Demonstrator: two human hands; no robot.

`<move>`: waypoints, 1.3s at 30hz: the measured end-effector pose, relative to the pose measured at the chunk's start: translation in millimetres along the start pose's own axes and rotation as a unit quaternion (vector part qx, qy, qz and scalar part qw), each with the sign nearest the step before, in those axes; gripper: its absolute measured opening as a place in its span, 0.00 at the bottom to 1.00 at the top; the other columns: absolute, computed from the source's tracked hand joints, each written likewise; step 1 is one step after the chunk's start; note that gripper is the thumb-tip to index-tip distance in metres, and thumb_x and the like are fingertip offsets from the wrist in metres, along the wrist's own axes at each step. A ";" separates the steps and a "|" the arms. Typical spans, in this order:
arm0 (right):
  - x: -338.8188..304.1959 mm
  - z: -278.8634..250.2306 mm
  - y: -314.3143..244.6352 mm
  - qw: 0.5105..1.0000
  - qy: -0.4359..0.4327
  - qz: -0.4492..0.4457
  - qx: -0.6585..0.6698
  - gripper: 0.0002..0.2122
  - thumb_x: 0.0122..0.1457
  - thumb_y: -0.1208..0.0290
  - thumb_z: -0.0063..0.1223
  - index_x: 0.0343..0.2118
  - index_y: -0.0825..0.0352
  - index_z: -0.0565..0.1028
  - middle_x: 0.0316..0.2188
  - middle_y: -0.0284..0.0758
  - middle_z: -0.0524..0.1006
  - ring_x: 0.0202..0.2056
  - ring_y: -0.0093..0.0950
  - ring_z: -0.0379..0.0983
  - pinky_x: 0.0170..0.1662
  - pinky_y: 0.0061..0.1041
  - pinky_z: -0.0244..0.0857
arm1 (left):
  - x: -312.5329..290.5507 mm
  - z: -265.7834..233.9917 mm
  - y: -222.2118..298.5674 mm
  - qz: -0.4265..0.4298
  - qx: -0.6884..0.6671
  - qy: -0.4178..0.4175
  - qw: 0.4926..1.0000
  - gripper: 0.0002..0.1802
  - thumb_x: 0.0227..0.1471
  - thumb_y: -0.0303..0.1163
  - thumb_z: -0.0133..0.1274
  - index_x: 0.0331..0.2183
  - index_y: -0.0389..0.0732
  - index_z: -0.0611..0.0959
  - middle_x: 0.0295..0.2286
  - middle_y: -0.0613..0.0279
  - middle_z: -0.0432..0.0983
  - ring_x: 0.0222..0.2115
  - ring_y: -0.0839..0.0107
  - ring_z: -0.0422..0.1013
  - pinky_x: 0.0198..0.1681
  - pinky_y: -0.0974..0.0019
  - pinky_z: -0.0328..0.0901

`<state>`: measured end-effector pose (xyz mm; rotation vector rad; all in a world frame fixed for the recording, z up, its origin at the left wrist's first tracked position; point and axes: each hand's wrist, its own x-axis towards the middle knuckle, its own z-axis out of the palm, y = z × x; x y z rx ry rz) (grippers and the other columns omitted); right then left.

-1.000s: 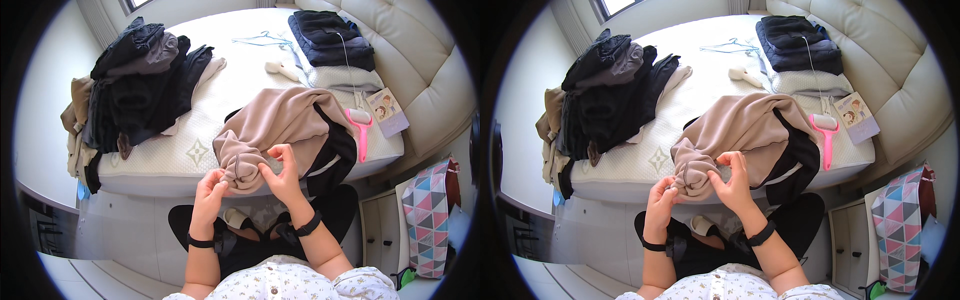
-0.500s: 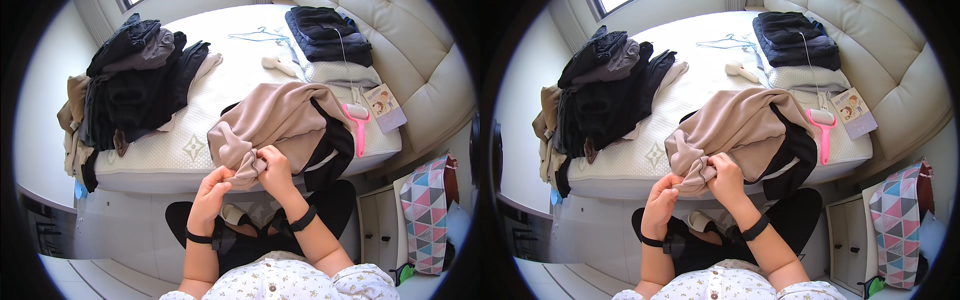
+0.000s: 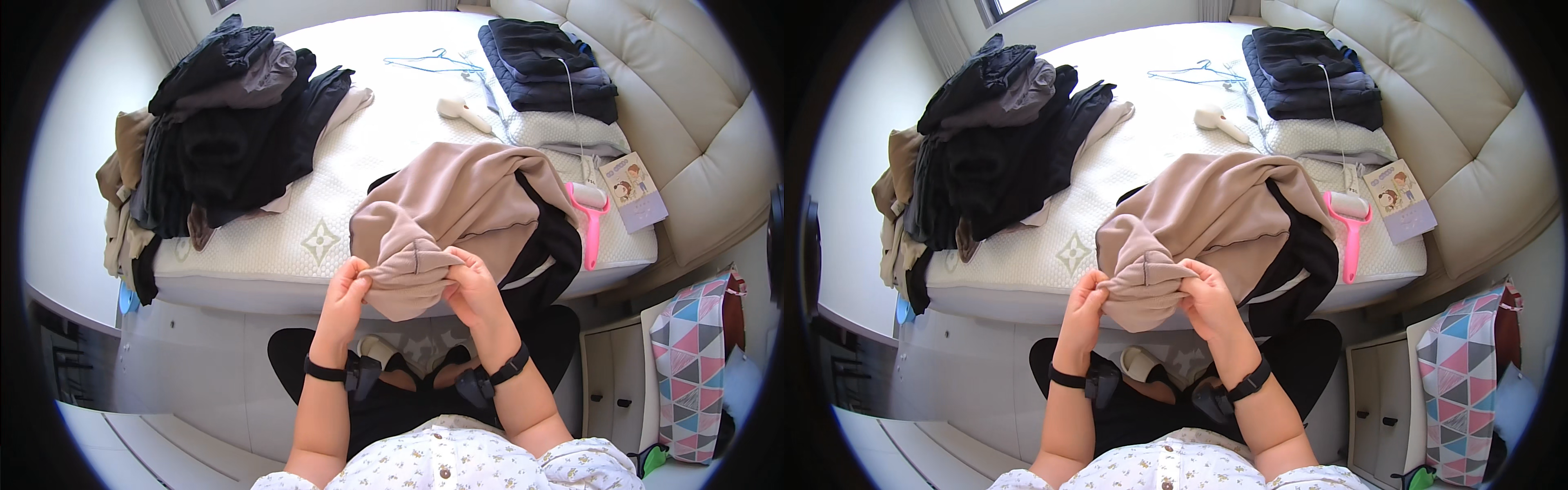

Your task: The person uses a lint roller to remove debris from a sweatshirt on a bed, moving it across the interior and exterior of the garment.

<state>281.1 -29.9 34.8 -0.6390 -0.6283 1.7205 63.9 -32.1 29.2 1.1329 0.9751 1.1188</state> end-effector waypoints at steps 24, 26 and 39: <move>12.8 51.4 30.0 0.882 -0.191 -0.184 -0.389 0.04 0.53 0.78 0.54 0.27 0.71 0.71 0.21 0.29 0.68 0.25 0.17 0.62 0.29 0.20 0.59 | -13.2 -14.9 7.5 -0.026 -0.017 0.049 0.998 0.09 0.55 0.23 0.45 0.27 0.36 0.80 0.20 0.66 0.73 0.19 0.80 0.67 0.20 0.74 0.61; 12.7 51.9 30.1 0.866 -0.225 -0.198 -0.401 0.05 0.52 0.77 0.55 0.26 0.71 0.70 0.20 0.33 0.66 0.23 0.21 0.61 0.28 0.23 0.58 | -13.3 -5.6 19.0 -0.050 -0.114 0.036 0.992 0.07 0.55 0.24 0.46 0.30 0.36 0.79 0.22 0.65 0.74 0.19 0.80 0.67 0.20 0.74 0.62; 5.9 46.9 25.1 0.929 -0.209 -0.051 -0.301 0.08 0.55 0.71 0.59 0.31 0.69 0.74 0.27 0.30 0.76 0.31 0.20 0.72 0.36 0.19 0.65 | -6.8 -18.4 -13.3 -0.087 -0.174 -0.015 0.981 0.19 0.56 0.33 0.52 0.49 0.37 0.74 0.42 0.62 0.74 0.40 0.73 0.71 0.40 0.68 0.69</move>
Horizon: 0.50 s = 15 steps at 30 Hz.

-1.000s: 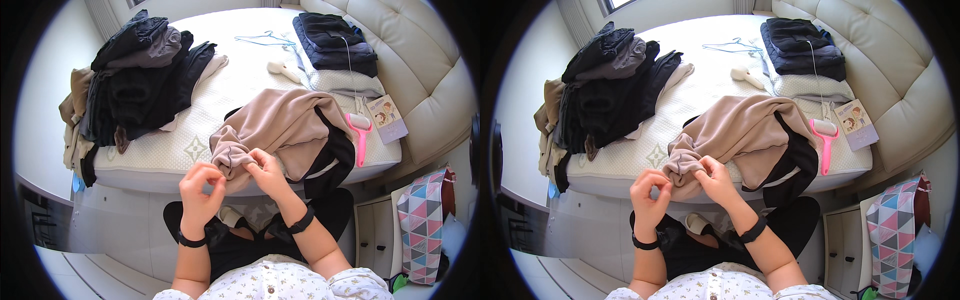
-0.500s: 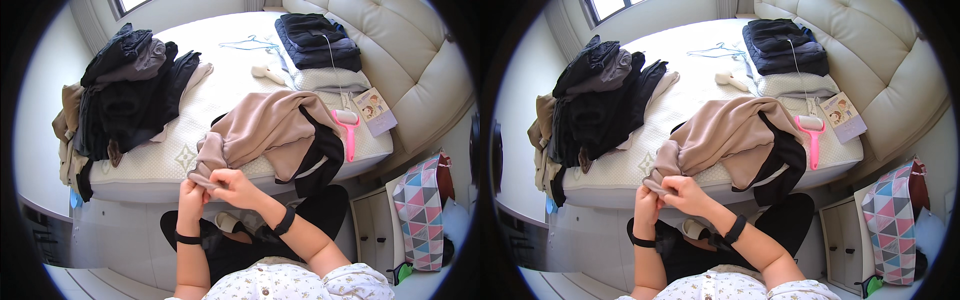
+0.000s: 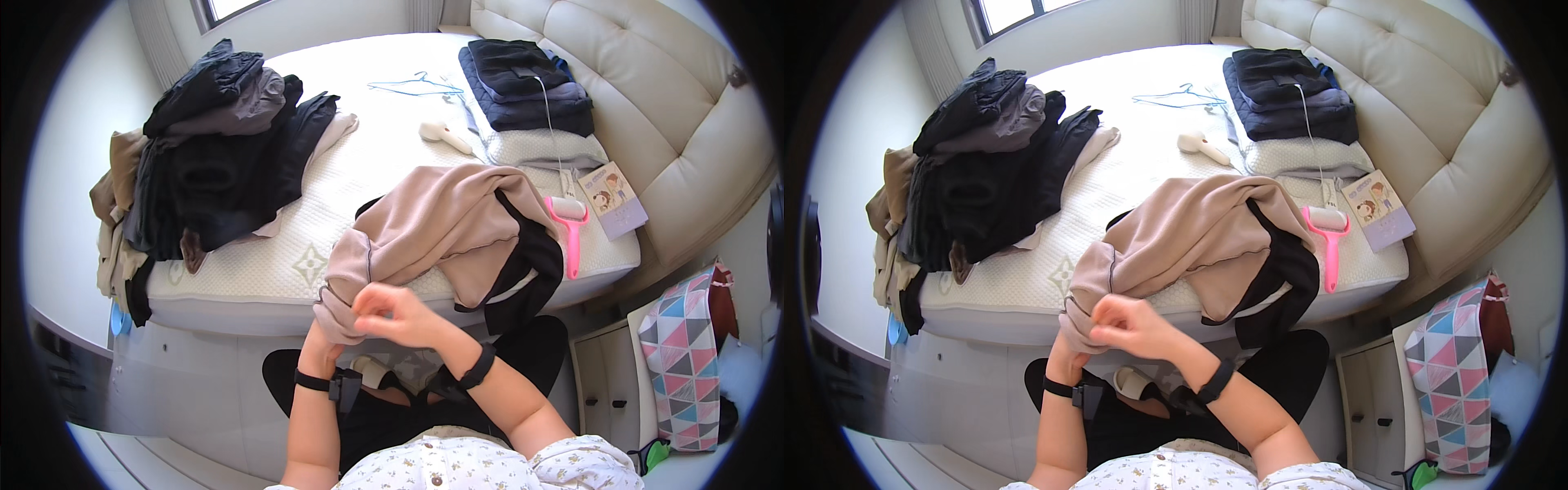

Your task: The person uses a lint roller to remove debris from a sweatshirt on a bed, moving it across the interior and exterior of the garment.

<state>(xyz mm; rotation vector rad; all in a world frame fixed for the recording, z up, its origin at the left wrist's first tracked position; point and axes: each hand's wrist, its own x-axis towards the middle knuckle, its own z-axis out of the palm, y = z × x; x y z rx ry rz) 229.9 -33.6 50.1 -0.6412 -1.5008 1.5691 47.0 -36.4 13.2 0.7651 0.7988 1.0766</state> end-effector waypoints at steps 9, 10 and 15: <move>23.1 -23.6 38.3 0.972 0.198 0.125 -0.034 0.17 0.62 0.61 0.49 0.44 0.72 0.74 0.38 0.39 0.77 0.41 0.25 0.73 0.45 0.26 0.67 | 8.2 -9.0 -17.2 -0.073 0.112 -0.077 0.988 0.22 0.57 0.36 0.52 0.52 0.39 0.73 0.44 0.66 0.73 0.41 0.77 0.69 0.43 0.72 0.66; 24.9 -19.8 36.1 0.972 0.205 0.102 0.050 0.18 0.63 0.64 0.48 0.51 0.71 0.70 0.43 0.39 0.76 0.45 0.26 0.71 0.49 0.26 0.65 | 8.5 -8.2 -17.7 -0.071 0.112 -0.076 0.988 0.22 0.57 0.36 0.52 0.52 0.39 0.73 0.44 0.66 0.73 0.41 0.77 0.69 0.43 0.72 0.66; 21.1 -28.4 28.6 0.952 0.214 0.125 0.181 0.19 0.60 0.71 0.50 0.53 0.70 0.67 0.47 0.37 0.74 0.46 0.26 0.72 0.49 0.26 0.66 | 9.1 21.4 -16.0 -0.084 0.043 -0.010 0.995 0.22 0.55 0.30 0.52 0.52 0.38 0.73 0.45 0.66 0.72 0.44 0.75 0.69 0.45 0.72 0.66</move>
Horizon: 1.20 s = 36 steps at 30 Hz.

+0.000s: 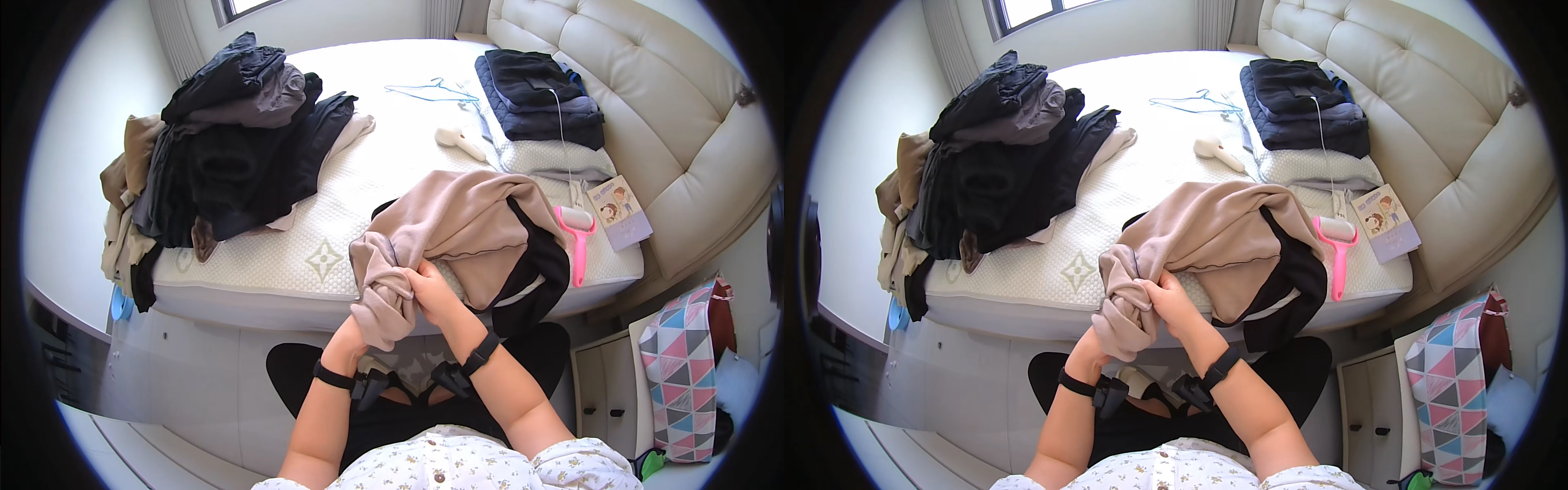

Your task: The person uses a lint roller to remove debris from a sweatshirt on a bed, moving it across the interior and exterior of the garment.

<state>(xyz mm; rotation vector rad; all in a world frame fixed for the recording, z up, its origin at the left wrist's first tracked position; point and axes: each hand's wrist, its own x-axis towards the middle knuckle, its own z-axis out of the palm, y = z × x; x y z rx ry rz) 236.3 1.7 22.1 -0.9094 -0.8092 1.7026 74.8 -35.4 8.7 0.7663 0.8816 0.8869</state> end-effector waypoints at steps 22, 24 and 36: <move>84.9 -36.4 -154.6 0.982 0.115 -0.134 -0.063 0.16 0.63 0.61 0.50 0.47 0.67 0.70 0.41 0.36 0.74 0.43 0.26 0.71 0.47 0.27 0.67 | -53.6 -107.1 61.1 0.311 -0.108 0.278 0.902 0.07 0.58 0.34 0.52 0.30 0.42 0.77 0.24 0.74 0.69 0.17 0.85 0.54 0.26 0.76 0.55; 73.7 -26.9 -128.6 0.973 0.038 -0.001 -0.228 0.20 0.62 0.58 0.51 0.48 0.70 0.70 0.41 0.38 0.75 0.41 0.27 0.74 0.43 0.25 0.69 | -54.6 -111.0 57.6 0.328 -0.041 0.309 0.892 0.08 0.58 0.32 0.52 0.26 0.43 0.76 0.22 0.75 0.67 0.18 0.86 0.54 0.27 0.76 0.55; -8.2 56.3 -13.3 0.928 -0.184 -0.169 -0.275 0.14 0.53 0.70 0.61 0.40 0.72 0.75 0.30 0.36 0.78 0.31 0.21 0.74 0.34 0.20 0.68 | -57.6 -26.5 60.8 0.356 0.404 0.032 0.842 0.08 0.46 0.23 0.45 0.23 0.28 0.76 0.44 0.46 0.71 0.38 0.64 0.71 0.41 0.68 0.64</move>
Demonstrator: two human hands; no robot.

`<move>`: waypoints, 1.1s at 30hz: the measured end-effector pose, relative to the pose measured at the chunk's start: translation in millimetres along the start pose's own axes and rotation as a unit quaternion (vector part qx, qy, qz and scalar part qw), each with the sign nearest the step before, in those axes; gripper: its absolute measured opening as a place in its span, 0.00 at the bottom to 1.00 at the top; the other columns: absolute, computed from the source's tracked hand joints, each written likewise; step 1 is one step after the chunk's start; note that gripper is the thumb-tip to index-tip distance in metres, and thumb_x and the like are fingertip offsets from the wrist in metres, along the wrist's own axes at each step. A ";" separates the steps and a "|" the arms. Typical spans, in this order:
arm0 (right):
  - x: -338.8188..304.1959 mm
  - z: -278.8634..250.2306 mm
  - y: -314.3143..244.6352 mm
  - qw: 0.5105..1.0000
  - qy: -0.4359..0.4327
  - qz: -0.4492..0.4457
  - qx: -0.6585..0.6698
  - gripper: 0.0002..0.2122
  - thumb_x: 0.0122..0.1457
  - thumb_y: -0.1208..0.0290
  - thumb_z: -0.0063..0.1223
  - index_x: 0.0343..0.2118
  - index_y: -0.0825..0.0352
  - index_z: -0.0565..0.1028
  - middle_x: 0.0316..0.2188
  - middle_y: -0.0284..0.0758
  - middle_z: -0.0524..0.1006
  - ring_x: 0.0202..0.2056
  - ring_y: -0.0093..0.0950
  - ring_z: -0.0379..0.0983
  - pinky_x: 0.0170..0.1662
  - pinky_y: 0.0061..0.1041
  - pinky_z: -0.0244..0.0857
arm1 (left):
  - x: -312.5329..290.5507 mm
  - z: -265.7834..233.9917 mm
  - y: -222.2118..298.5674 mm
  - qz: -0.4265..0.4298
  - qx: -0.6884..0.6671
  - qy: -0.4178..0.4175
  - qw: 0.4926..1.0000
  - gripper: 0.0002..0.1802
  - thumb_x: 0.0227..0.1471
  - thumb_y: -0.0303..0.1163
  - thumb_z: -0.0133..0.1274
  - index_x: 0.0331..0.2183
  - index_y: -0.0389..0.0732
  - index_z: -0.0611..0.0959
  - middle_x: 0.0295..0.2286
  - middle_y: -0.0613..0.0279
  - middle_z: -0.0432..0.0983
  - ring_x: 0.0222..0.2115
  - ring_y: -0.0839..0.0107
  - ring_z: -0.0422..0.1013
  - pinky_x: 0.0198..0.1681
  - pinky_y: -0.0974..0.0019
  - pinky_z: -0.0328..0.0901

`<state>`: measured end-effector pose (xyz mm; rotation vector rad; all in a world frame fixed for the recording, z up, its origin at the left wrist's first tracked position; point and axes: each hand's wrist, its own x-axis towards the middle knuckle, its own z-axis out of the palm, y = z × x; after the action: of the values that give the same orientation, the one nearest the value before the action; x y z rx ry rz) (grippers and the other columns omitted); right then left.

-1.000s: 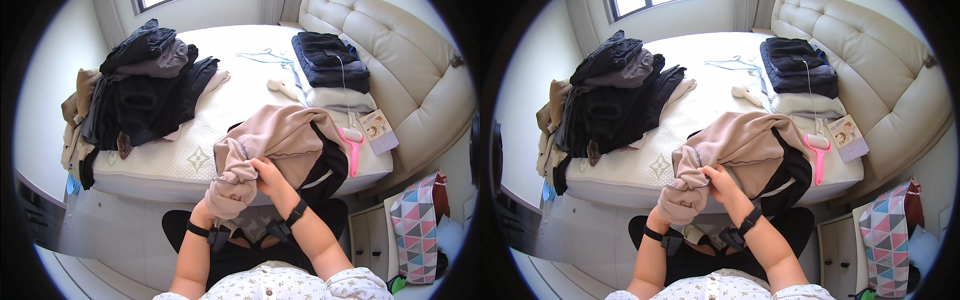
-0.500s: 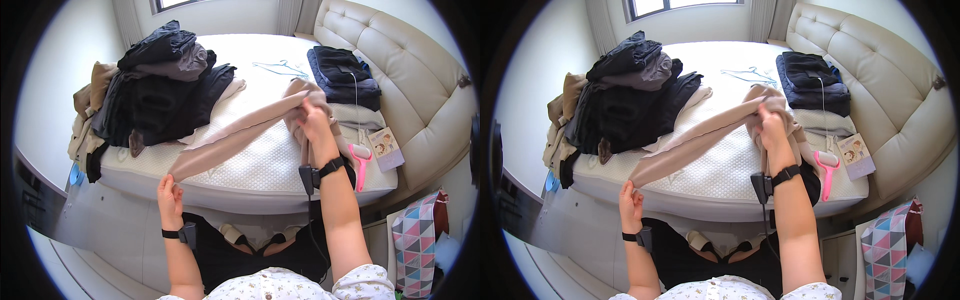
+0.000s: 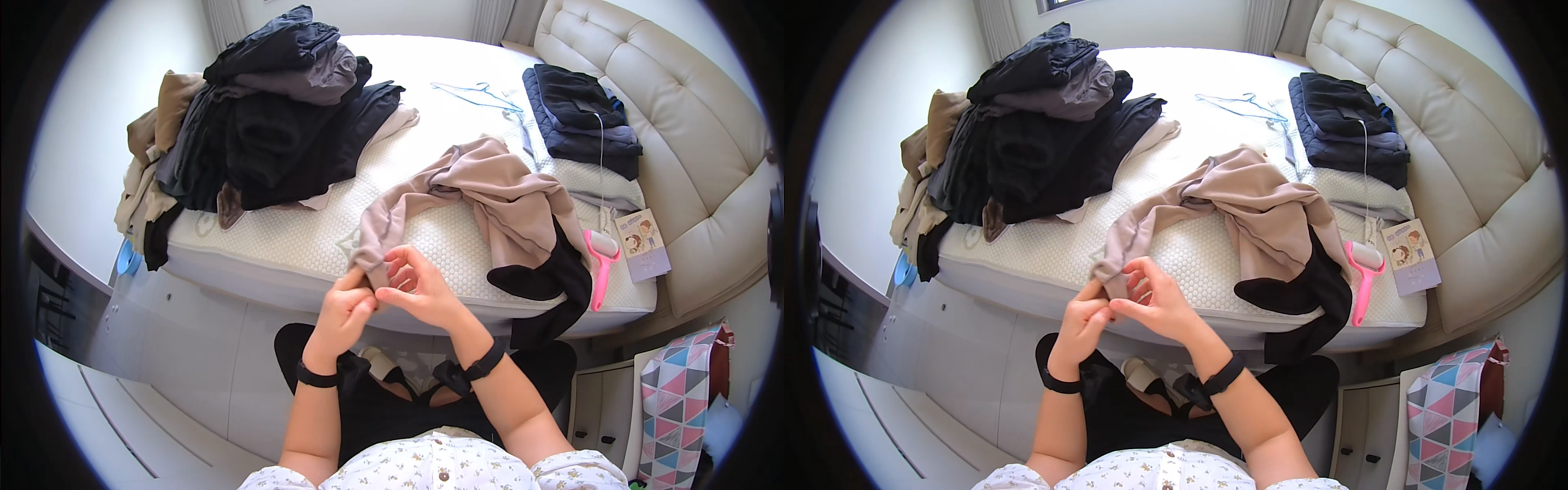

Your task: The person uses a lint roller to remove debris from a sweatshirt on a bed, moving it across the interior and exterior of the garment.

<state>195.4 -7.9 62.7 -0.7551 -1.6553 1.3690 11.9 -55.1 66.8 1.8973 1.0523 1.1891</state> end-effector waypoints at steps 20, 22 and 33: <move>-21.7 0.8 32.2 0.922 0.095 0.167 0.336 0.06 0.62 0.73 0.47 0.37 0.68 0.74 0.28 0.23 0.72 0.28 0.12 0.64 0.32 0.16 0.60 | -6.8 17.8 -9.1 -0.236 -0.342 0.093 0.905 0.08 0.58 0.28 0.48 0.36 0.34 0.79 0.31 0.63 0.78 0.33 0.77 0.74 0.42 0.71 0.68; -24.4 1.2 37.0 0.983 0.177 0.041 -0.019 0.04 0.56 0.75 0.54 0.34 0.67 0.73 0.23 0.27 0.69 0.23 0.16 0.62 0.27 0.18 0.58 | -8.5 21.6 -12.2 -0.265 -0.523 0.115 0.802 0.09 0.59 0.30 0.47 0.39 0.36 0.77 0.35 0.62 0.78 0.35 0.74 0.74 0.42 0.66 0.69; -32.8 -3.2 -3.3 0.918 0.268 -0.171 -0.235 0.07 0.45 0.75 0.63 0.27 0.66 0.75 0.22 0.32 0.69 0.20 0.25 0.63 0.24 0.23 0.60 | -5.5 24.4 -22.4 -0.257 -0.477 0.097 0.835 0.10 0.58 0.31 0.51 0.40 0.37 0.80 0.36 0.62 0.79 0.34 0.74 0.75 0.41 0.66 0.69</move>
<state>213.7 -35.2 58.7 -0.9525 -1.5729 0.4521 26.6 -52.2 36.7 0.6711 0.7506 1.2430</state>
